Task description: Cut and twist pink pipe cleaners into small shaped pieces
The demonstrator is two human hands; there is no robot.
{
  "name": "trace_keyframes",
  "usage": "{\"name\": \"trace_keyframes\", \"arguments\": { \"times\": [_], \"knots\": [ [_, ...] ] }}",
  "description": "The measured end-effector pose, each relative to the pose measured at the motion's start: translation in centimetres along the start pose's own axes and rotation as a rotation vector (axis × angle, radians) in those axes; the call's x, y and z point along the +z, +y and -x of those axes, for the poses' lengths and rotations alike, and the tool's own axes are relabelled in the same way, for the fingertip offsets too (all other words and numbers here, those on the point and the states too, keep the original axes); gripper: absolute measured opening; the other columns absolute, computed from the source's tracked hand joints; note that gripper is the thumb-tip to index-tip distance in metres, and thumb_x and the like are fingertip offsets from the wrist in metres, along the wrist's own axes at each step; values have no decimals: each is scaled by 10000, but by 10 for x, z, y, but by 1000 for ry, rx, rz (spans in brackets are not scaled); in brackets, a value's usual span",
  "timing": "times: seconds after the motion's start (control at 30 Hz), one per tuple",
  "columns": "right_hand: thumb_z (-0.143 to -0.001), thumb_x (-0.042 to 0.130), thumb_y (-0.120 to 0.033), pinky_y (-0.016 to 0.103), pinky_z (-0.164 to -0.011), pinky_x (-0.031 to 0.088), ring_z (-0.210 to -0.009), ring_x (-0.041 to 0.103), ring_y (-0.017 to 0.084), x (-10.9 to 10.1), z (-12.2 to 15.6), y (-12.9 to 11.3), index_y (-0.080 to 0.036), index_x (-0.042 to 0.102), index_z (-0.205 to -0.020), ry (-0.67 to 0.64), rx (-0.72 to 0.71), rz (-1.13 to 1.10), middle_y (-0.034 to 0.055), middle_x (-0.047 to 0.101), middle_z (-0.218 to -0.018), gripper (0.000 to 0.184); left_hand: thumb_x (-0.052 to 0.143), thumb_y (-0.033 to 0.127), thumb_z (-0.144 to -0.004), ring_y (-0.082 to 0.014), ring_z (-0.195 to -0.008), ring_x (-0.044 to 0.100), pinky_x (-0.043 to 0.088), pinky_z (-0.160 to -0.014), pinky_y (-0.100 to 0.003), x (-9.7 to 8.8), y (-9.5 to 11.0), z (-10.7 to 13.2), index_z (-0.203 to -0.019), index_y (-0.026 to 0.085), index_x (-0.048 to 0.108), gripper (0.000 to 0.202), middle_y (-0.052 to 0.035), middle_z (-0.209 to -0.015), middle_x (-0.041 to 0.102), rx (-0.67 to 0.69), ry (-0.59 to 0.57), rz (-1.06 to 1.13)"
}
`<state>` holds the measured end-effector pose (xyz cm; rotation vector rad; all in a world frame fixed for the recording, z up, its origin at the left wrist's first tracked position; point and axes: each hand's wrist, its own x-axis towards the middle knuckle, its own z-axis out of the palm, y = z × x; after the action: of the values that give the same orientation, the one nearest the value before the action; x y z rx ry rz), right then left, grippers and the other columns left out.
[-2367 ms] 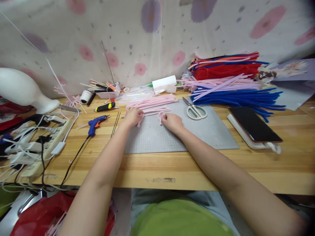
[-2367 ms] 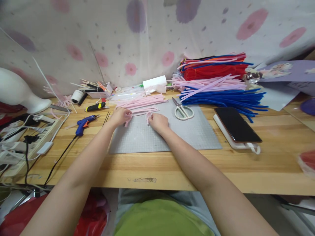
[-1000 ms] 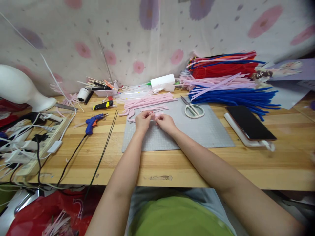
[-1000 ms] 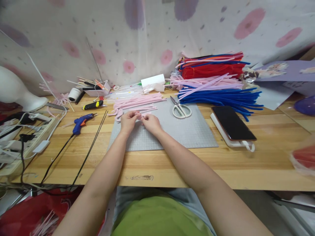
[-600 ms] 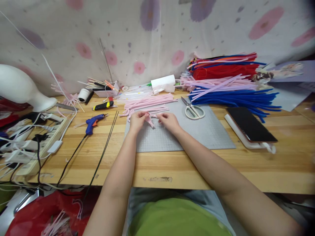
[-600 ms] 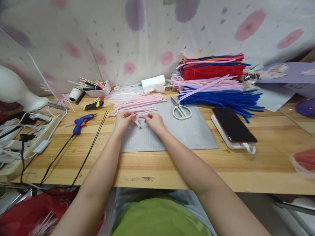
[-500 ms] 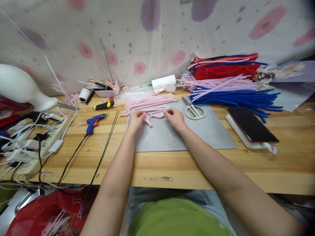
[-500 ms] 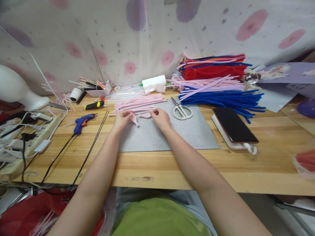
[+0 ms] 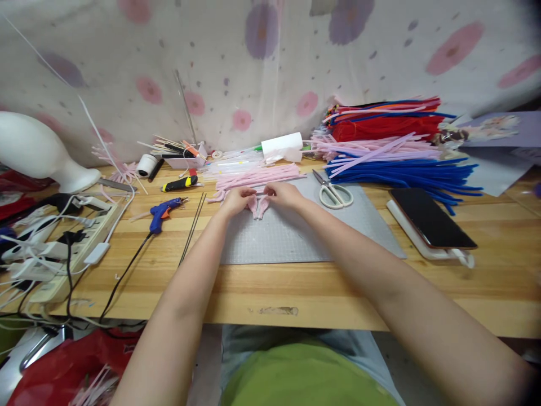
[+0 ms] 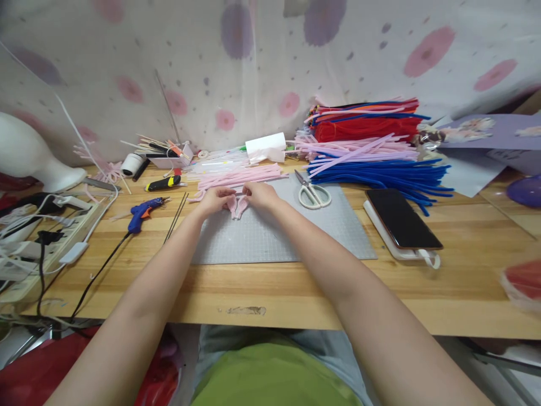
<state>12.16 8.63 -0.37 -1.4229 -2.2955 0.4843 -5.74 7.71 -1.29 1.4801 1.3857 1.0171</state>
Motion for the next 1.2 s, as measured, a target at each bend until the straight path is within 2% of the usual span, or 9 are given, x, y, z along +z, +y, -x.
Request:
{"name": "trace_keyframes", "arguments": {
  "times": [0.1, 0.27, 0.43, 0.53, 0.77, 0.87, 1.0, 1.1, 1.2],
  "knots": [
    [-716, 556, -270, 232, -584, 324, -760, 560, 153, 3, -3, -8, -214, 610, -911, 3, 21, 9, 20, 663, -885, 210, 603, 178, -633, -145, -653, 600, 502, -602, -302, -6, 7, 0, -922, 134, 659, 298, -89, -878, 662, -12, -1, -75],
    [-743, 533, -304, 234, -604, 343, -742, 553, 143, 10, 6, -6, -200, 592, -940, 132, 155, -119, 29, 652, -864, 231, 484, 191, -714, -172, -834, 608, 500, -596, -271, -37, 9, 6, -1009, 135, 617, 328, -110, -1048, 617, 82, 257, -52],
    [-744, 518, -275, 234, -643, 366, -709, 542, 125, 24, 28, 2, -179, 583, -945, 191, 266, -312, 15, 622, -792, 231, 563, 298, -689, -143, -714, 578, 484, -701, -300, -64, -16, 33, -1041, 139, 617, 390, -99, -961, 628, 48, 281, -378],
    [-744, 499, -243, 232, -637, 365, -674, 530, 117, 31, 35, 3, -186, 578, -951, 216, 277, -356, -7, 600, -742, 229, 596, 343, -669, -148, -758, 569, 473, -758, -308, -67, -27, 46, -1069, 159, 610, 440, -105, -1045, 573, 106, 202, -561],
    [-741, 476, -227, 241, -616, 352, -657, 515, 124, 35, 40, 0, -199, 581, -944, 215, 206, -255, -1, 603, -751, 231, 522, 274, -733, -261, -1200, 390, 295, -1020, -403, -55, -27, 51, -1145, 193, 556, 422, -107, -1254, 468, 150, 88, -926],
    [-746, 466, -225, 247, -620, 351, -668, 516, 134, 36, 42, -2, -197, 584, -949, 224, 167, -208, 7, 606, -744, 236, 439, 293, -796, -243, -1196, 406, 315, -1007, -383, -46, -26, 57, -1160, 163, 540, 399, -117, -1267, 468, 147, 102, -924],
    [-763, 469, -256, 251, -622, 359, -694, 528, 143, 34, 47, -6, -204, 578, -976, 209, 107, -155, 8, 610, -749, 244, 415, 366, -813, -248, -1138, 455, 337, -983, -381, -41, -22, 68, -1127, 164, 571, 405, -116, -1192, 535, 177, 222, -938],
    [-772, 483, -262, 264, -690, 379, -796, 534, 161, 33, 51, -10, -201, 576, -1015, 195, -17, -76, 34, 623, -847, 267, 377, 366, -827, -247, -1123, 462, 328, -986, -380, -48, -20, 66, -1133, 162, 574, 417, -115, -1175, 548, 187, 329, -945],
    [-786, 497, -285, 293, -799, 371, -945, 495, 197, 34, 52, -13, -196, 570, -1078, 211, -167, 44, 76, 599, -1008, 313, 380, 360, -824, -244, -1179, 420, 302, -1008, -362, -61, -21, 58, -1162, 161, 555, 429, -121, -1238, 501, 187, 287, -963]
  ]
}}
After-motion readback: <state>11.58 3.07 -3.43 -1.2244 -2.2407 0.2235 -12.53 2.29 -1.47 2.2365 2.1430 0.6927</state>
